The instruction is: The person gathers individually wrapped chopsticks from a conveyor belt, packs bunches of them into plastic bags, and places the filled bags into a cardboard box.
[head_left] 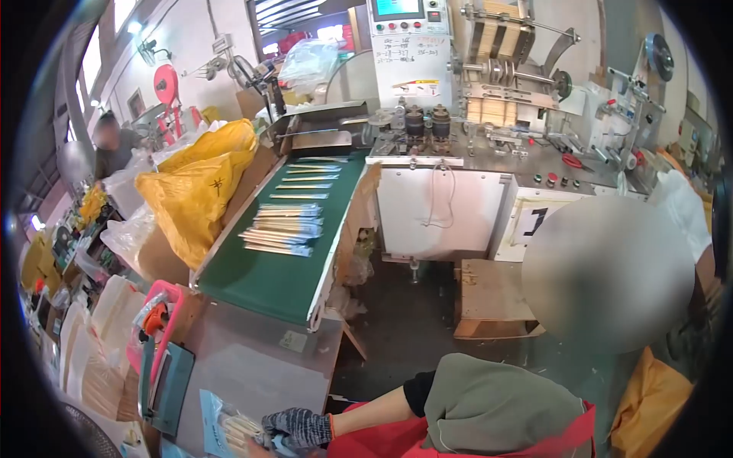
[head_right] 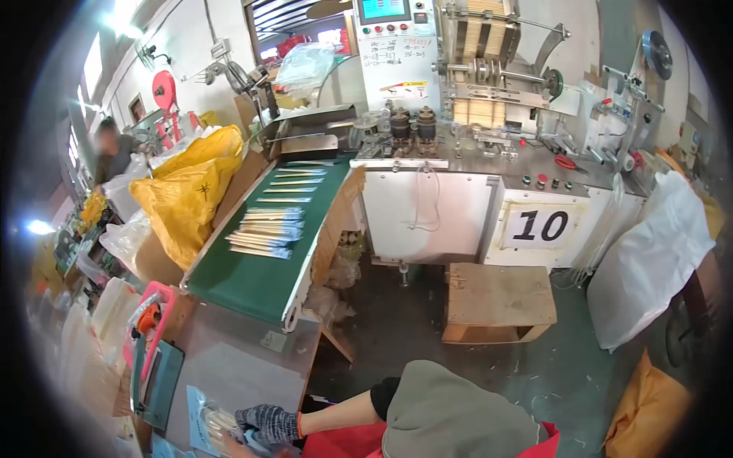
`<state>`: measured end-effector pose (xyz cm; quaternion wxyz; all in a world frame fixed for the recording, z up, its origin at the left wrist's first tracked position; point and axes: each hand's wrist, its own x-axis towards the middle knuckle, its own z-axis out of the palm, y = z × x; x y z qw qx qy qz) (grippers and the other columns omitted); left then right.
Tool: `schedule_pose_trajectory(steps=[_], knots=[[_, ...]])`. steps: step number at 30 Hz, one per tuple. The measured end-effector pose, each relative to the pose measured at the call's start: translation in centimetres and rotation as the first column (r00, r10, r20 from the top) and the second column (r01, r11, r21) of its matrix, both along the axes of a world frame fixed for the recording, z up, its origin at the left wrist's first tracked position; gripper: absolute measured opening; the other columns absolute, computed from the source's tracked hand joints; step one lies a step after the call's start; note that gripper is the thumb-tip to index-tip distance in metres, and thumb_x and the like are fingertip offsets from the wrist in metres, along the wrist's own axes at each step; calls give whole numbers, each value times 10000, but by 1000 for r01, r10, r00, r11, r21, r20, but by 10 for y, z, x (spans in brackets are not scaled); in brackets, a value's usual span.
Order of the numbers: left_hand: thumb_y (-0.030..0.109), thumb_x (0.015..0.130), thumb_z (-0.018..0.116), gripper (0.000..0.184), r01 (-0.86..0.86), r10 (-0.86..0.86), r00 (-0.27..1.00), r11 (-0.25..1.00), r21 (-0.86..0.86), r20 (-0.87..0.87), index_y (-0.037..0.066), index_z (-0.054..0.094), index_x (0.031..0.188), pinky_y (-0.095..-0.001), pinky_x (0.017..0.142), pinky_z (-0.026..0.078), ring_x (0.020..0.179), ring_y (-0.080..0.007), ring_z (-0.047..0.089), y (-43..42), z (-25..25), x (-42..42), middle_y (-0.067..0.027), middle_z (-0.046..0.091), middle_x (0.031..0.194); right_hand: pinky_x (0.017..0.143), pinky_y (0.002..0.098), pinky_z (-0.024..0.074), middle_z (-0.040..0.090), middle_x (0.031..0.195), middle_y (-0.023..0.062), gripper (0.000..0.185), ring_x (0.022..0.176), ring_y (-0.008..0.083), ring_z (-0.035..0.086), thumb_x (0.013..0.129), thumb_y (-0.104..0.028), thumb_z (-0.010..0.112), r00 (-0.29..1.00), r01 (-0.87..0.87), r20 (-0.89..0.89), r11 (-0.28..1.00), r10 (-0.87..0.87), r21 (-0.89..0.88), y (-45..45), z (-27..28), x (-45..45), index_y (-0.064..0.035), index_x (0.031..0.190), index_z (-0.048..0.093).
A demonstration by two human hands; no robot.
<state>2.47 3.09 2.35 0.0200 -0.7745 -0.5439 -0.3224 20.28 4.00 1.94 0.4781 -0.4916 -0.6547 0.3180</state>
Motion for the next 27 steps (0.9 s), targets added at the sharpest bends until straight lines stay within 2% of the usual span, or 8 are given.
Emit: schedule_pose_trajectory(steps=[1,6,13,16,18,22,24,27], knots=[[200,756,609,439,45,-43,998,998,36,-48,71,593,1175,-481,949,391,1083,-394,506,8,-21,13,-196,564,1165,676,384,478,607,847,167,206,810,364,594,747,-132,578,994,84,52,987,-92,136,7,-17,-6,-81,945,559],[291,752,619,510,216,-218,976,974,69,16,83,577,1216,-523,963,365,1086,-411,499,12,-29,39,-190,554,1197,651,398,497,620,865,157,282,796,343,621,724,-207,619,965,118,233,992,-123,38,-1,-41,9,-94,979,576],[423,729,667,496,306,-275,914,950,63,-300,113,639,1115,-565,933,374,1066,-370,526,23,-13,15,-158,588,1137,583,387,496,609,791,124,288,693,332,617,675,-196,592,925,158,344,986,-163,44,7,-52,6,-85,941,573],[24,701,503,464,387,-335,896,911,143,-292,69,626,1147,-453,962,396,1084,-371,525,25,-60,-13,-152,583,1172,583,403,501,597,787,134,322,714,331,621,695,-251,598,912,106,350,948,-213,300,2,-48,15,-53,945,553],[86,632,484,543,260,-247,959,962,81,-140,119,634,1153,-542,992,331,1094,-438,471,20,-76,-22,-151,569,1180,650,414,508,603,840,150,501,775,335,623,611,-367,699,919,20,394,999,-1,-43,-4,-17,20,-71,999,584],[-49,590,513,593,52,-44,989,997,50,-140,129,629,1144,-530,1020,303,1141,-414,445,13,-68,-17,-144,547,1176,758,404,501,624,940,143,325,874,318,615,794,-207,576,889,-167,427,985,168,-40,5,-44,13,-77,1092,585],[-40,591,535,608,17,-14,987,1000,16,-163,141,610,1166,-516,1034,288,1152,-408,432,6,-45,-17,-132,531,1186,802,399,496,622,1039,158,316,931,318,608,815,-183,556,913,-170,394,975,100,146,2,-51,21,-56,1103,588],[21,608,600,562,189,-206,963,976,-111,-175,152,608,1154,-495,1032,295,1155,-375,443,0,-13,-22,-120,538,1152,833,388,490,615,1097,161,302,957,317,605,832,-179,549,966,-44,256,999,43,-1,-2,-46,32,-50,1100,599]])
